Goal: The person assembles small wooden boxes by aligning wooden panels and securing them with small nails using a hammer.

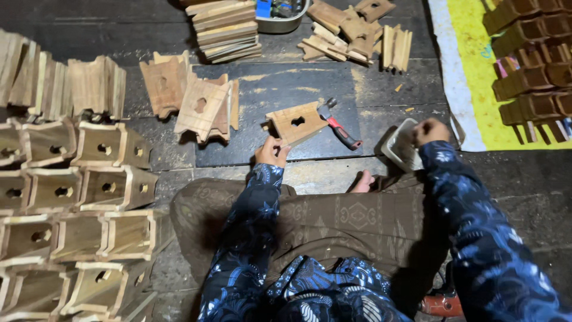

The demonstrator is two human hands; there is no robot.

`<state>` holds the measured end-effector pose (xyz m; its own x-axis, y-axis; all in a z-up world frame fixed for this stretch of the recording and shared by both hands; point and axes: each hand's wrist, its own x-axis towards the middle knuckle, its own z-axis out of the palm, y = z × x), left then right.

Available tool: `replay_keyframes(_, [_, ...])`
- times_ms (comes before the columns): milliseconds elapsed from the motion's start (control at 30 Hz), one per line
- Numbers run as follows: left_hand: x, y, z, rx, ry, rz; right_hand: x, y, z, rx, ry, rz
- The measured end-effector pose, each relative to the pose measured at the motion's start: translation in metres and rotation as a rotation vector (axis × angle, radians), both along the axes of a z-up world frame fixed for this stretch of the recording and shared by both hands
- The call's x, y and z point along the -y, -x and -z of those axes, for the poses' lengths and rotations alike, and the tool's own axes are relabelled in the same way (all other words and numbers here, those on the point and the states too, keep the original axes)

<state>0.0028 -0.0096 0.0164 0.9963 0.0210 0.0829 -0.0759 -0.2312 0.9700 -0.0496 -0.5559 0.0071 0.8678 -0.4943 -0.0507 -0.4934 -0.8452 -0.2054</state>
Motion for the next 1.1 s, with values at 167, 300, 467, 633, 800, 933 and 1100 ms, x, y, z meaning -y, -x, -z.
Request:
replay_keyframes(167, [-0.001, -0.003, 0.006, 0.031, -0.050, 0.002, -0.082, 0.001, -0.060, 0.742, -0.498, -0.113])
replay_keyframes(300, [-0.001, -0.001, 0.002, 0.038, -0.084, 0.023, -0.221, -0.011, -0.132, 0.707, -0.469, -0.384])
replay_keyframes(467, [0.000, -0.001, -0.006, 0.091, -0.039, 0.010, -0.336, -0.043, -0.108, 0.630, -0.653, -0.751])
replay_keyframes(633, [0.000, -0.007, 0.007, 0.043, -0.066, 0.016, -0.373, -0.058, -0.115, 0.487, -0.533, -0.823])
replay_keyframes(800, [-0.001, -0.006, 0.004, 0.039, -0.078, 0.017, -0.376, -0.065, -0.122, 0.303, -0.411, -0.799])
replay_keyframes(933, [0.002, -0.006, 0.006, 0.023, -0.054, 0.015, -0.379, -0.065, -0.140, 0.305, -0.308, -0.920])
replay_keyframes(1100, [0.000, -0.007, 0.005, 0.001, -0.078, 0.020, -0.375, -0.071, -0.120, 0.417, -0.316, -0.995])
